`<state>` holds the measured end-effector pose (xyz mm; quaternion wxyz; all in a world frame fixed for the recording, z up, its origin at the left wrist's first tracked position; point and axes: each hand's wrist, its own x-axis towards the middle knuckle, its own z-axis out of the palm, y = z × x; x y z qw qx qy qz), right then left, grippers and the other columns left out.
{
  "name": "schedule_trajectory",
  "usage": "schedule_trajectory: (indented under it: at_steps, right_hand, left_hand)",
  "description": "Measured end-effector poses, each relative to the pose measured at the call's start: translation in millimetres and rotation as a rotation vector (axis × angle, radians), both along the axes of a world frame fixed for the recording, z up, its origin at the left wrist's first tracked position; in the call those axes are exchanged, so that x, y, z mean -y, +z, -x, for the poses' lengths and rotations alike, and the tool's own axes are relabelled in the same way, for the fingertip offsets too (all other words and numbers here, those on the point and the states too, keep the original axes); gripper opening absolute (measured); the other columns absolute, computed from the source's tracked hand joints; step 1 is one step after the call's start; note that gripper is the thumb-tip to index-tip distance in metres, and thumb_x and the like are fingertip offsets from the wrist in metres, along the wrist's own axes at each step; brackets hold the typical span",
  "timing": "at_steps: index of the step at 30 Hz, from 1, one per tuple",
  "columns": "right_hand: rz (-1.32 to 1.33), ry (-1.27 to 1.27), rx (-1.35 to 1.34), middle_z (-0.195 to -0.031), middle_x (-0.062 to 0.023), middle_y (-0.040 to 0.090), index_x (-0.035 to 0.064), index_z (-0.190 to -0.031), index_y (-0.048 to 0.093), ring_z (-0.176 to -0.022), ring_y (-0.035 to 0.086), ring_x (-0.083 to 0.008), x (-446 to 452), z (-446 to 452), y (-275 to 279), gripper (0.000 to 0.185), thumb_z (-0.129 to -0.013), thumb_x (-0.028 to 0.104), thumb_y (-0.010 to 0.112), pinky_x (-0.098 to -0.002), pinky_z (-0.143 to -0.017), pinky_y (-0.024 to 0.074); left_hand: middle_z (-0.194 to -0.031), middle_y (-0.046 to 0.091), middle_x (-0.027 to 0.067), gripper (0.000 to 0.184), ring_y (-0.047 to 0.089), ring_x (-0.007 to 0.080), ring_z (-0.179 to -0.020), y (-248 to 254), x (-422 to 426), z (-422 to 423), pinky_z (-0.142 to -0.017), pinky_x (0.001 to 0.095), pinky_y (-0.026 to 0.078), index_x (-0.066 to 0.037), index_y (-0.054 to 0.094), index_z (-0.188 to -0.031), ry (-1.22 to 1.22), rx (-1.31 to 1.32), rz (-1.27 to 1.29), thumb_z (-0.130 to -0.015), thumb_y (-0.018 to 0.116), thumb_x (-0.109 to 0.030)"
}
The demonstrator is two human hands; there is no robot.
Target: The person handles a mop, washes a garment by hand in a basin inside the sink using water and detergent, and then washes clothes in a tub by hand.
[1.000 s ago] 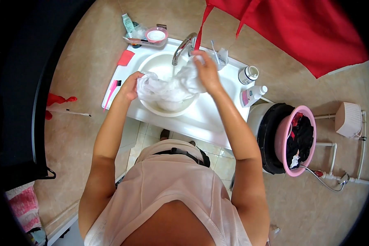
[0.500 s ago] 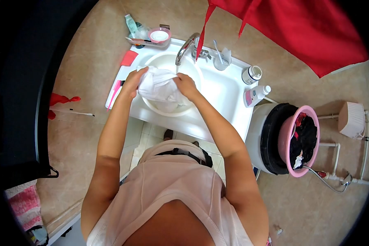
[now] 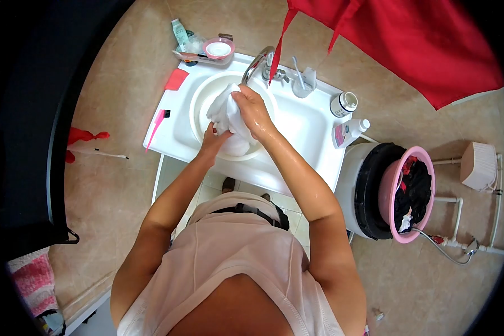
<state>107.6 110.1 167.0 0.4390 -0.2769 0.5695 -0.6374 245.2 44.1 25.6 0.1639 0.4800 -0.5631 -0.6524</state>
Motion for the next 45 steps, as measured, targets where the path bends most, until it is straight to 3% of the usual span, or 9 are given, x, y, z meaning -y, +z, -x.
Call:
schedule_trajectory:
  at_steps: [8, 14, 18, 20, 22, 27, 28, 32, 45]
  right_hand:
    - [0.101, -0.126, 0.078, -0.087, 0.0032, 0.059, 0.0047, -0.101, 0.059, -0.077, 0.049, -0.0058, -13.8, 24.7, -2.2, 0.019, -0.093, 0.019, 0.051, -0.0226, -0.069, 0.0402]
    - [0.083, -0.225, -0.118, -0.079, 0.0048, 0.057, 0.0042, -0.093, 0.061, -0.069, 0.047, -0.006, -26.9, 51.3, -58.0, 0.018, -0.092, 0.021, 0.055, -0.0229, -0.062, 0.0382]
    - [-0.119, -0.235, -0.277, -0.071, 0.0006, 0.056, 0.0029, -0.089, 0.063, -0.065, 0.048, -0.0081, -33.7, 63.0, -95.1, 0.024, -0.089, 0.026, 0.059, -0.026, -0.061, 0.0407]
    - [-0.452, -0.296, -0.754, -0.082, -0.0134, 0.063, 0.0032, -0.099, 0.062, -0.074, 0.06, -0.0273, -32.8, 71.3, -127.2, 0.033, -0.082, 0.031, 0.066, -0.0381, -0.067, 0.0472]
    - [-0.3, -0.468, -1.189, -0.11, -0.016, 0.056, 0.0044, -0.108, 0.057, -0.106, 0.051, -0.037, -28.0, 52.9, -160.1, 0.036, -0.08, 0.026, 0.065, -0.0432, -0.092, 0.0417]
    - [0.221, 0.137, -0.534, -0.085, -0.0146, 0.06, 0.0031, -0.08, 0.059, -0.082, 0.059, -0.0301, -11.6, -23.2, -143.2, 0.018, -0.088, 0.017, 0.051, -0.0395, -0.075, 0.0452]
    - [0.067, 0.209, -0.468, -0.085, -0.0155, 0.062, 0.0031, -0.086, 0.061, -0.083, 0.059, -0.0272, -6.9, -33.5, -138.3, 0.016, -0.087, 0.015, 0.051, -0.039, -0.076, 0.0454]
    - [-0.05, -0.006, -0.605, -0.09, -0.0155, 0.065, 0.004, -0.095, 0.063, -0.087, 0.062, -0.0271, 19.2, -35.0, -181.0, 0.019, -0.085, 0.018, 0.054, -0.0381, -0.078, 0.047]
    - [0.025, -0.161, -0.084, -0.095, -0.0151, 0.063, 0.0033, -0.1, 0.06, -0.091, 0.06, -0.0261, 36.4, 20.6, -159.0, 0.021, -0.086, 0.017, 0.053, -0.037, -0.081, 0.0462]
  left_hand:
    - [-0.099, 0.062, 0.0194, 0.035, 0.06, 0.0311, -0.089, -5.5, 57.1, -28.4, -0.077, 0.0365, 0.047, 0.001, 0.063, -0.104, -0.152, 0.342, 0.34, -0.076, 0.063, -0.02]
    - [-0.091, 0.062, 0.0049, 0.032, 0.06, 0.0155, -0.08, 33.8, 77.3, -41.1, -0.069, 0.0281, 0.049, -0.004, 0.057, -0.117, 0.286, -0.13, -0.172, -0.089, 0.051, -0.019]
    - [-0.109, 0.062, 0.0131, 0.036, 0.061, 0.0234, -0.101, 57.5, 69.8, -34.1, -0.089, 0.0355, 0.049, 0.002, 0.054, -0.117, 0.299, -0.503, -0.424, -0.092, 0.043, -0.021]
    - [-0.112, 0.062, 0.0145, 0.037, 0.06, 0.0252, -0.103, 47.5, 71.0, -31.9, -0.091, 0.0377, 0.048, 0.002, 0.054, -0.117, 0.3, -0.469, -0.416, -0.093, 0.042, -0.022]
    - [-0.112, 0.062, 0.0156, 0.037, 0.06, 0.0263, -0.103, 46.1, 65.2, -19.5, -0.091, 0.0389, 0.048, 0.003, 0.055, -0.116, 0.249, -0.362, -0.34, -0.093, 0.041, -0.022]
    - [-0.101, 0.063, 0.014, 0.04, 0.062, 0.0235, -0.089, 59.9, 33.9, 8.4, -0.076, 0.0359, 0.05, 0.003, 0.057, -0.116, 0.069, -0.194, 0.005, -0.085, 0.046, -0.018]
    - [-0.103, 0.063, 0.0137, 0.038, 0.062, 0.0213, -0.089, 58.2, 28.0, 11.8, -0.075, 0.0335, 0.05, 0.002, 0.058, -0.115, -0.021, -0.207, 0.042, -0.085, 0.045, -0.016]
    - [-0.093, 0.061, 0.0062, 0.031, 0.057, 0.014, -0.082, 61.9, -2.9, 23.5, -0.072, 0.0274, 0.046, 0.002, 0.058, -0.114, -0.201, -0.098, 0.311, -0.088, 0.049, -0.011]
    - [-0.095, 0.056, 0.0096, 0.022, 0.055, 0.0173, -0.089, 137.8, -82.5, 21.7, -0.079, 0.0239, 0.042, 0.005, 0.059, -0.105, -0.653, -0.279, 0.391, -0.084, 0.053, 0.003]
